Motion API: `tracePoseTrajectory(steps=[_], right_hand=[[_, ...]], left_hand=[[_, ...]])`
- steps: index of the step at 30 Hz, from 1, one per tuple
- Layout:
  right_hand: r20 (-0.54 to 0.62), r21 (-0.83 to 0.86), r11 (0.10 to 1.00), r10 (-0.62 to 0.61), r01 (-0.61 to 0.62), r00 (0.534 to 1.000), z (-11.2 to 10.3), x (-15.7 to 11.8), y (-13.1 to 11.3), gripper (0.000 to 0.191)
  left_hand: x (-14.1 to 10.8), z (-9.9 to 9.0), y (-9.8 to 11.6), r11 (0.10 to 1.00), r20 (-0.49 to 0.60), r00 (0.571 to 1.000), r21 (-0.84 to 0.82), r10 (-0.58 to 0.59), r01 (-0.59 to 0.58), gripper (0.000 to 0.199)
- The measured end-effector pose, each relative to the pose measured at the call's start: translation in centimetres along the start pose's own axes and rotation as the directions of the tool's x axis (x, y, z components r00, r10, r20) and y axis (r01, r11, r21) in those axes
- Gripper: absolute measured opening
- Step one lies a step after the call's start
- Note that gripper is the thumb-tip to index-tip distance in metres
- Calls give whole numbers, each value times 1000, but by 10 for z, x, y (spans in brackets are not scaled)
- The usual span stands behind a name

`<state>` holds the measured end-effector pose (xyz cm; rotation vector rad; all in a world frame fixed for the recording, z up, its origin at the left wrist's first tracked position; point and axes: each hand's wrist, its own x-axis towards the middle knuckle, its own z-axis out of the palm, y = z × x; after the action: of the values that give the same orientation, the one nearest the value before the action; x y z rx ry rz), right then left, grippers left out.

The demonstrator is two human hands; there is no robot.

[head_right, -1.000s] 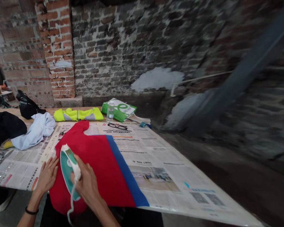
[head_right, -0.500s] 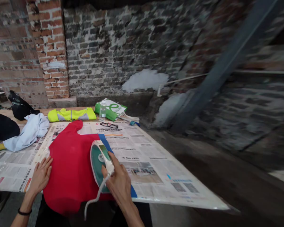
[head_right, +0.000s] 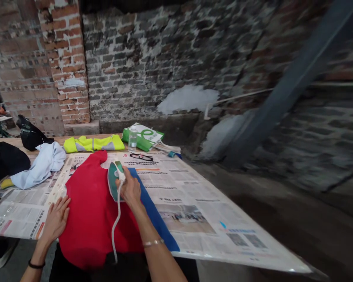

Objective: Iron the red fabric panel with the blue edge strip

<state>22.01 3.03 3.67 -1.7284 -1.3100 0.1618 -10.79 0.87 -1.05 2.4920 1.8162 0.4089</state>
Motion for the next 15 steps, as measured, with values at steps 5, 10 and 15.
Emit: tracePoseTrajectory(steps=[5, 10, 15], right_hand=[[-85, -5, 997, -74, 74, 994, -42, -94, 17, 62], [-56, 52, 996, -69, 72, 996, -72, -132, 28, 58], [-52, -110, 993, 38, -43, 998, -47, -53, 37, 62]], left_hand=[[-1, 6, -2, 1000, -58, 998, -23, 8, -9, 47], [-1, 8, -1, 1000, -32, 999, -26, 2, -3, 48], [-5, 5, 5, 1000, -12, 1000, -21, -17, 16, 48]])
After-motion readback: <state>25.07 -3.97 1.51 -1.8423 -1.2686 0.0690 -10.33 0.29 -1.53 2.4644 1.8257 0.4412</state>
